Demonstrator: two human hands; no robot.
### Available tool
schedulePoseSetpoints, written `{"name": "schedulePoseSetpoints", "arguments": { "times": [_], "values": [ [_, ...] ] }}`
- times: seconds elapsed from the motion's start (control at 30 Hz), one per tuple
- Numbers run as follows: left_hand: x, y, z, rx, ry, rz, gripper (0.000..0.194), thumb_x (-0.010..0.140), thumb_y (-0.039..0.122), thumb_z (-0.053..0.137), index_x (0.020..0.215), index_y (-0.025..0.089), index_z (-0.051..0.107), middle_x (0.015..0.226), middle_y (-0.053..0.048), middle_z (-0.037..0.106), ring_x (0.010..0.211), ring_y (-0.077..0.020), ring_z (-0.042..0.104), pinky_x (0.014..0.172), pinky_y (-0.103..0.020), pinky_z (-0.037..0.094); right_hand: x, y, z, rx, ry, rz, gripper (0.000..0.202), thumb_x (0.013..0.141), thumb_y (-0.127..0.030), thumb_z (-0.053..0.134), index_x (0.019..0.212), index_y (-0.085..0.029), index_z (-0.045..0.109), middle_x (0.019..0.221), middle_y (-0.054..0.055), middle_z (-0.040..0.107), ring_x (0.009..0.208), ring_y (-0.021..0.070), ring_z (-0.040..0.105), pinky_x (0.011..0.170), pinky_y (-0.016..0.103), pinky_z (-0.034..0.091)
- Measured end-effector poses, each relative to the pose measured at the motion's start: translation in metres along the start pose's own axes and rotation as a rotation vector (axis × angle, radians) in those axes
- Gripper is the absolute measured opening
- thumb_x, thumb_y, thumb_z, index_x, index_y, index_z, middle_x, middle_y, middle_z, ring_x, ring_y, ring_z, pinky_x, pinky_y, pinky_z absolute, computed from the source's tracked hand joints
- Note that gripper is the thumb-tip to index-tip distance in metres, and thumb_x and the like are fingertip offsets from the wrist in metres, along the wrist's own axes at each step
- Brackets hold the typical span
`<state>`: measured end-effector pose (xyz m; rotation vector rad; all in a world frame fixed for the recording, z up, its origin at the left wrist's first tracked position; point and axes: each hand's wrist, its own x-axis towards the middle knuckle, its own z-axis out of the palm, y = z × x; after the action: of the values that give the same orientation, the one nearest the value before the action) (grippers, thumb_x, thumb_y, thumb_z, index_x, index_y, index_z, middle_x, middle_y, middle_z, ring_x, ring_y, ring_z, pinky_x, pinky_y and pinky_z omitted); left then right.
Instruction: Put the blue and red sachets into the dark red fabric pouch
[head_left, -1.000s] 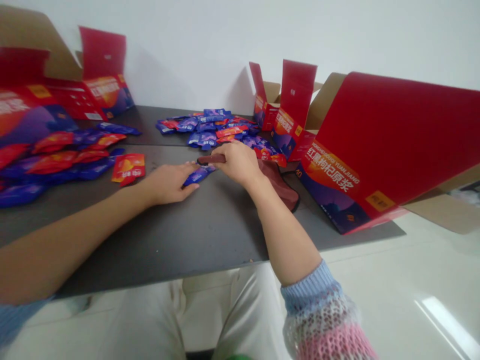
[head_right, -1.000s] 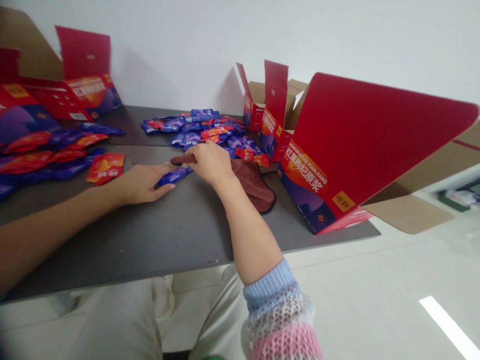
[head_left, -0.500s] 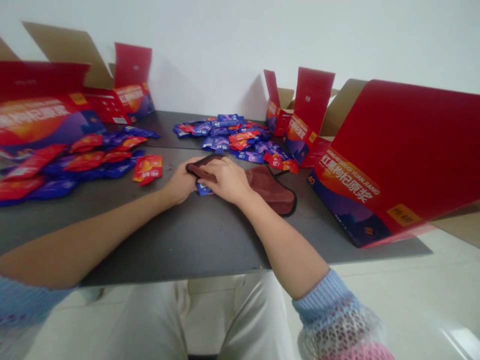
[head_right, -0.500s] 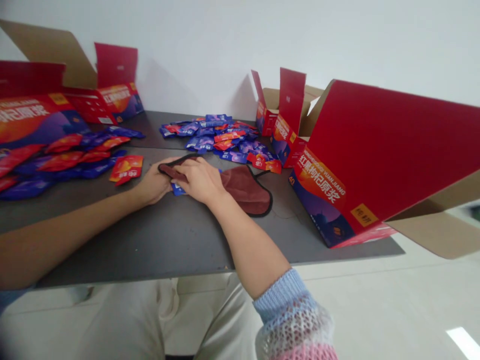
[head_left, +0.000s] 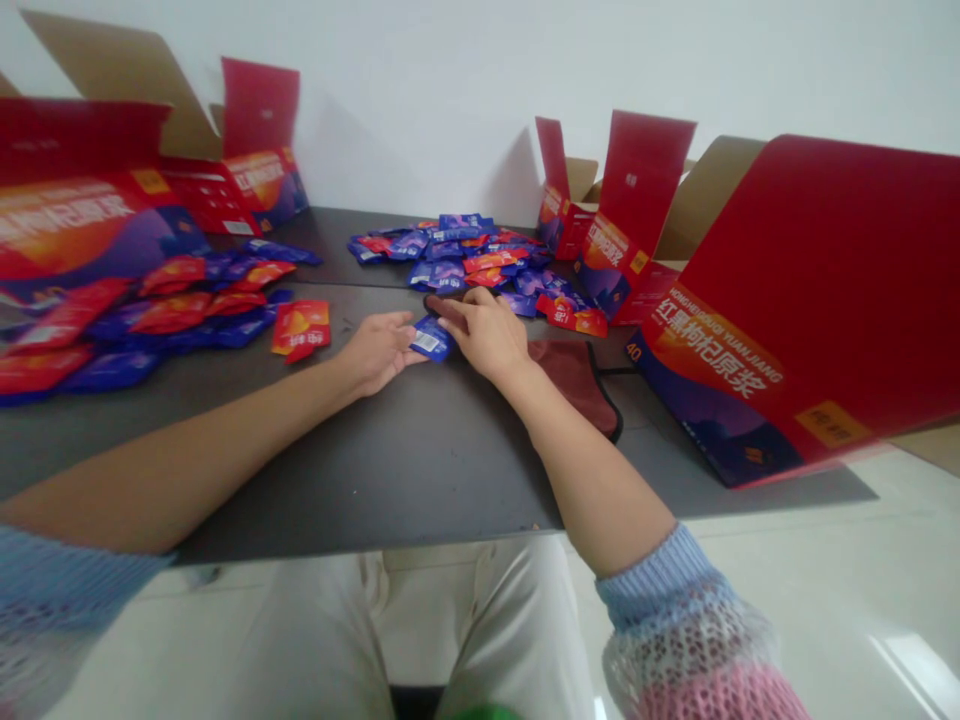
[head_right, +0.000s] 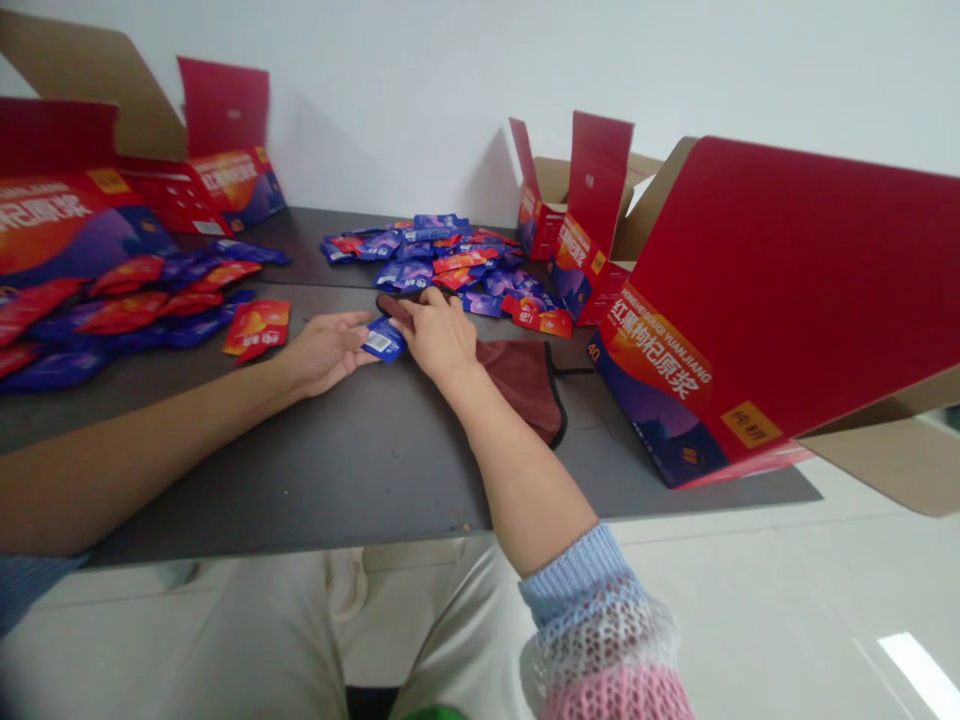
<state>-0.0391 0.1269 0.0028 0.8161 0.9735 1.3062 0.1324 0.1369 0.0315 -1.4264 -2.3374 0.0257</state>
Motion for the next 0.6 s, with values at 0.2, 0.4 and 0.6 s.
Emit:
{"name": "schedulePoseSetpoints", "arguments": {
  "times": [0.2,0.4,0.6],
  "values": [
    [0.007,0.008,-0.002,0.134,0.014,-0.193,0.044,0.082,-0.006,0.042,0.121,0.002,0.062,0.096,-0.018,0.073,0.086,-0.0260,0.073,0.084,-0.047,0.061,-0.005,-0.007,0.008,-0.017,-0.080,-0.013,0.057,0.096,-0.059,0.044,0.144,-0.031,0.053,0.126,0.014,0.050,0.110,0.0294,0.055,0.089,0.041,0.047],
    [0.009,0.019,-0.010,-0.006,0.020,-0.297,0.034,0.090,0.008,0.043,0.116,0.006,0.064,0.094,-0.016,0.073,0.080,-0.0257,0.073,0.075,-0.040,0.062,-0.011,-0.019,-0.005,0.041,-0.205,-0.327,0.044,0.095,-0.047,0.052,0.137,-0.035,0.060,0.115,0.008,0.054,0.103,0.0229,0.056,0.090,0.035,0.044],
    [0.022,0.012,-0.029,-0.022,-0.198,-0.359,0.037,0.087,0.000,0.048,0.116,0.009,0.068,0.089,-0.014,0.074,0.075,-0.0238,0.073,0.070,-0.034,0.058,-0.008,-0.016,-0.004,0.159,-0.271,-0.470,0.033,0.093,-0.029,0.056,0.122,-0.036,0.071,0.111,0.004,0.055,0.100,0.0166,0.056,0.089,0.029,0.043]
  ]
}}
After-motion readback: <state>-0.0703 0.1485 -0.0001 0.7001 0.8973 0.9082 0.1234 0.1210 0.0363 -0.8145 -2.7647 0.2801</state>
